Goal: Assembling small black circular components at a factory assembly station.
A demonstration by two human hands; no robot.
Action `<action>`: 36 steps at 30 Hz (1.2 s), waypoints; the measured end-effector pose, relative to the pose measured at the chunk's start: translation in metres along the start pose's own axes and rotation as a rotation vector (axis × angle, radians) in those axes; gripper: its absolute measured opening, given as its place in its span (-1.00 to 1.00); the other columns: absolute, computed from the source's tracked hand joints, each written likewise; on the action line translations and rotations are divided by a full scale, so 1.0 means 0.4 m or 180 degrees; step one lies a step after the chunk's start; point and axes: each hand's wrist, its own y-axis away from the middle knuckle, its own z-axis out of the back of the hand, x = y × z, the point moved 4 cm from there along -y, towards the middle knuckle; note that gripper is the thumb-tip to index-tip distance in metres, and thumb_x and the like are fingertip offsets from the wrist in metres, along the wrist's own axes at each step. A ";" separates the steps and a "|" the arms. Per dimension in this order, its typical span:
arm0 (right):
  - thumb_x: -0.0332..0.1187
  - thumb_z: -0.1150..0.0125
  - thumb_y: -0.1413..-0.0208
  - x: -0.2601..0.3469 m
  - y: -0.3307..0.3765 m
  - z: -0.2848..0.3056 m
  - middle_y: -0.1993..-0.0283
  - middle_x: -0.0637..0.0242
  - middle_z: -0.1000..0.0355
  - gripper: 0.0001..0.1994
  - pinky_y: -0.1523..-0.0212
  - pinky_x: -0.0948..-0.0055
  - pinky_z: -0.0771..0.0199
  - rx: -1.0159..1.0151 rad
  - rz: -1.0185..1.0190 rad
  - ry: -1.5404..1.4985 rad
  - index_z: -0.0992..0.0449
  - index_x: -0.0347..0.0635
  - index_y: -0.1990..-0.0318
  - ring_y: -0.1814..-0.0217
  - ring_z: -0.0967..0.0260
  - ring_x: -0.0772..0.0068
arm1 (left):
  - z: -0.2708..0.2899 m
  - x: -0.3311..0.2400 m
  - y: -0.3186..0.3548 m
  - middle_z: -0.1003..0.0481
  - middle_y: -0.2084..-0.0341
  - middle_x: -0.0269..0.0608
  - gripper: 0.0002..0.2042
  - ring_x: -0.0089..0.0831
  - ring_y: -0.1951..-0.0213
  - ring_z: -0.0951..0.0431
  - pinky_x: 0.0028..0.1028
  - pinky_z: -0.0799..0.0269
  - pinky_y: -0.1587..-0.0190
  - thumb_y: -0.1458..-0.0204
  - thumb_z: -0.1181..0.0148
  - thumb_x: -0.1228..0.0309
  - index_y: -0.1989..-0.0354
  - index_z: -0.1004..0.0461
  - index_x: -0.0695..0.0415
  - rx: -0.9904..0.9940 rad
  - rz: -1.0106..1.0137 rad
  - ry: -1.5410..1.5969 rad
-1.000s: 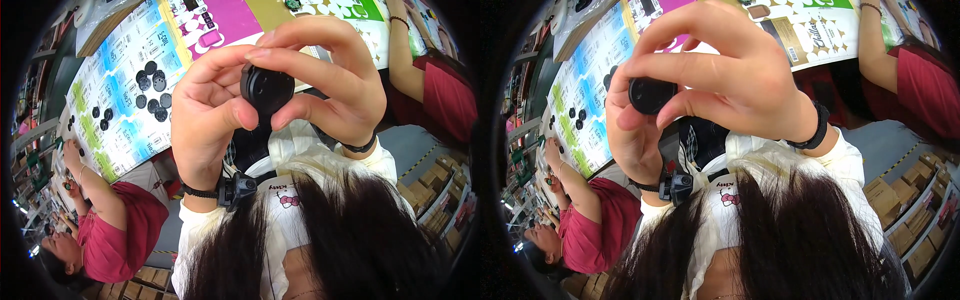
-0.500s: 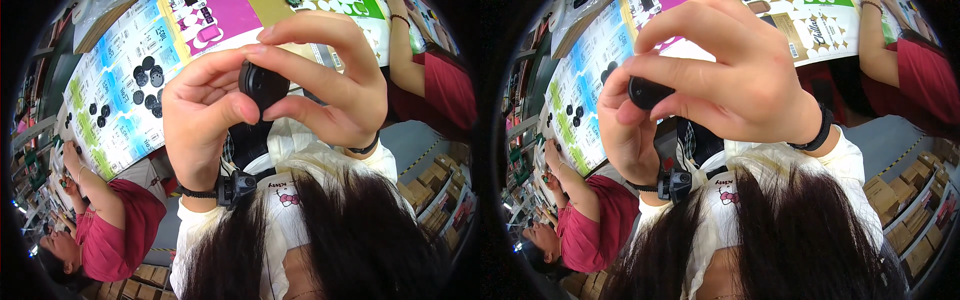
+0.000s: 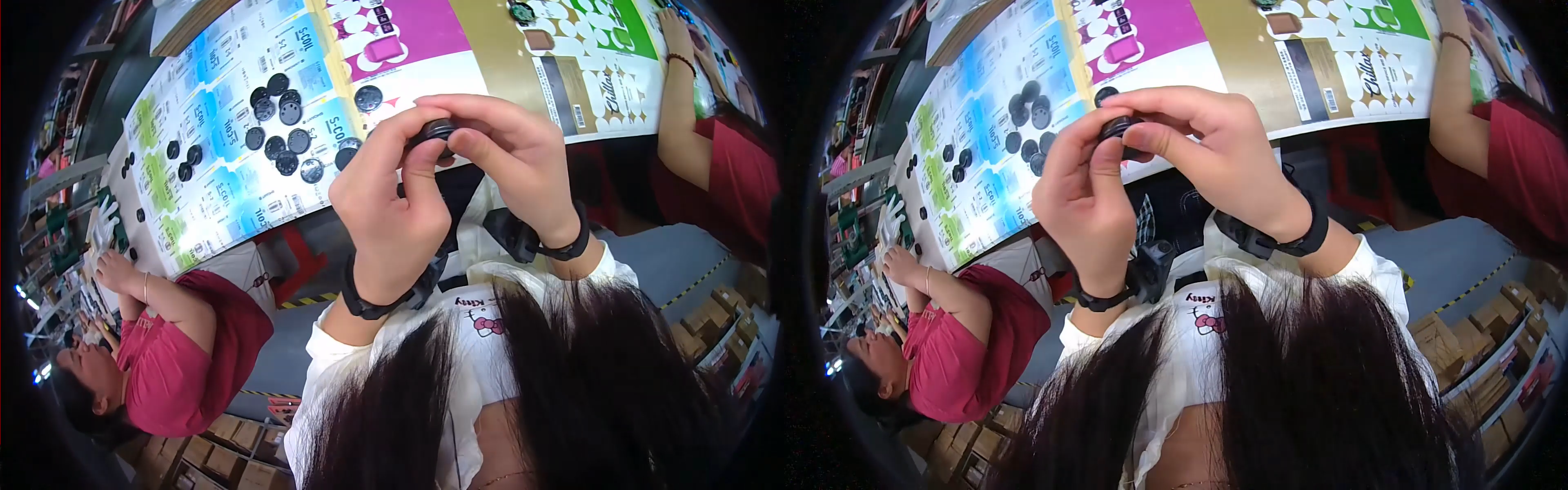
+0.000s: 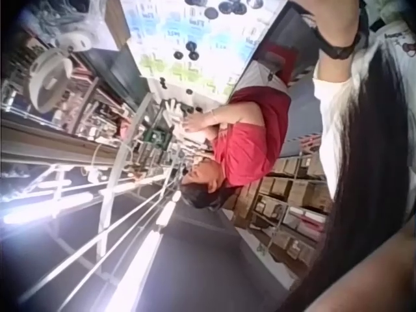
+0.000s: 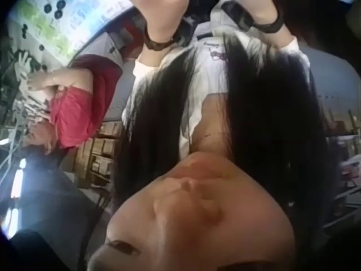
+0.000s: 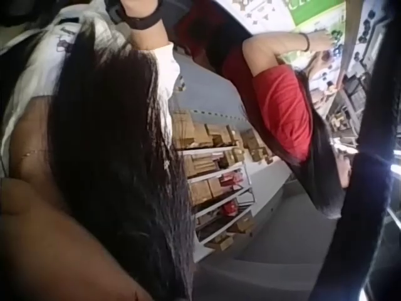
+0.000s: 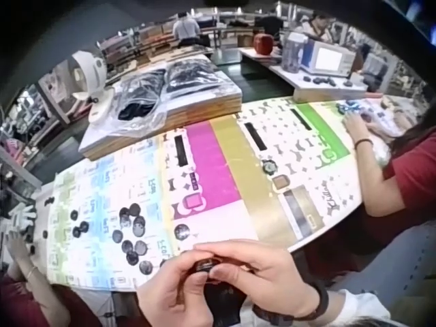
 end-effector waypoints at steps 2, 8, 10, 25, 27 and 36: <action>-0.51 -0.06 0.13 -0.026 -0.003 -0.018 0.13 0.15 -0.29 -0.69 0.22 0.53 -0.35 0.0057 -0.0412 -0.0332 -0.33 -0.40 0.15 0.22 -0.31 0.41 | 0.016 0.005 0.005 -0.42 0.58 -0.22 -0.90 -0.61 0.54 -0.41 -0.67 -0.31 0.49 0.14 0.07 0.68 0.43 -0.36 0.29 -0.0139 -0.0068 -0.0211; -0.50 -0.07 0.15 -0.119 -0.061 -0.025 0.20 0.21 -0.30 -0.70 0.28 0.55 -0.35 0.0375 -0.0251 0.0901 -0.35 -0.26 0.16 0.30 -0.33 0.43 | 0.108 0.146 -0.022 -0.42 0.53 -0.21 -0.85 -0.58 0.56 -0.40 -0.61 -0.32 0.51 0.08 0.14 0.61 0.34 -0.35 0.28 0.0297 0.1344 0.0082; -0.51 -0.08 0.16 -0.135 -0.100 -0.001 0.23 0.23 -0.30 -0.70 0.29 0.55 -0.35 0.0482 -0.0071 0.1558 -0.36 -0.22 0.17 0.32 -0.33 0.43 | 0.223 0.198 -0.056 -0.41 0.45 -0.18 -0.79 -0.58 0.54 -0.40 -0.61 -0.32 0.49 0.05 0.19 0.58 0.24 -0.33 0.26 -0.0115 0.1454 0.0019; -0.46 0.04 0.14 -0.200 -0.221 -0.048 0.28 0.20 -0.26 -0.81 0.31 0.36 -0.31 0.1737 0.0767 0.3775 -0.31 -0.11 0.28 0.34 -0.31 0.21 | 0.244 0.181 -0.272 -0.25 0.13 0.12 -0.66 -0.09 0.04 -0.21 -0.34 -0.07 -0.01 0.14 0.05 0.49 0.11 -0.27 0.18 0.0512 -0.0871 -0.3136; -0.43 0.10 0.10 -0.169 -0.210 -0.007 0.33 0.17 -0.29 -0.84 0.32 0.36 -0.32 0.1393 0.1076 0.3828 -0.34 -0.15 0.31 0.31 -0.32 0.23 | 0.089 0.139 -0.347 -0.32 0.17 0.00 -0.69 -0.22 0.07 -0.27 -0.40 -0.14 0.05 0.13 -0.01 0.39 0.16 -0.32 0.19 0.1103 -0.1108 -0.2429; -0.52 0.00 0.08 -0.011 0.048 0.247 0.58 0.32 -0.33 -0.78 0.50 0.69 -0.29 -0.1088 -0.0720 0.1329 -0.37 -0.31 0.21 0.59 -0.27 0.64 | -0.396 0.219 -0.362 -0.44 0.44 -0.05 -0.72 -0.16 0.31 -0.42 -0.34 -0.33 0.31 0.30 -0.16 0.30 0.39 -0.43 0.20 0.2198 -0.0394 -0.2381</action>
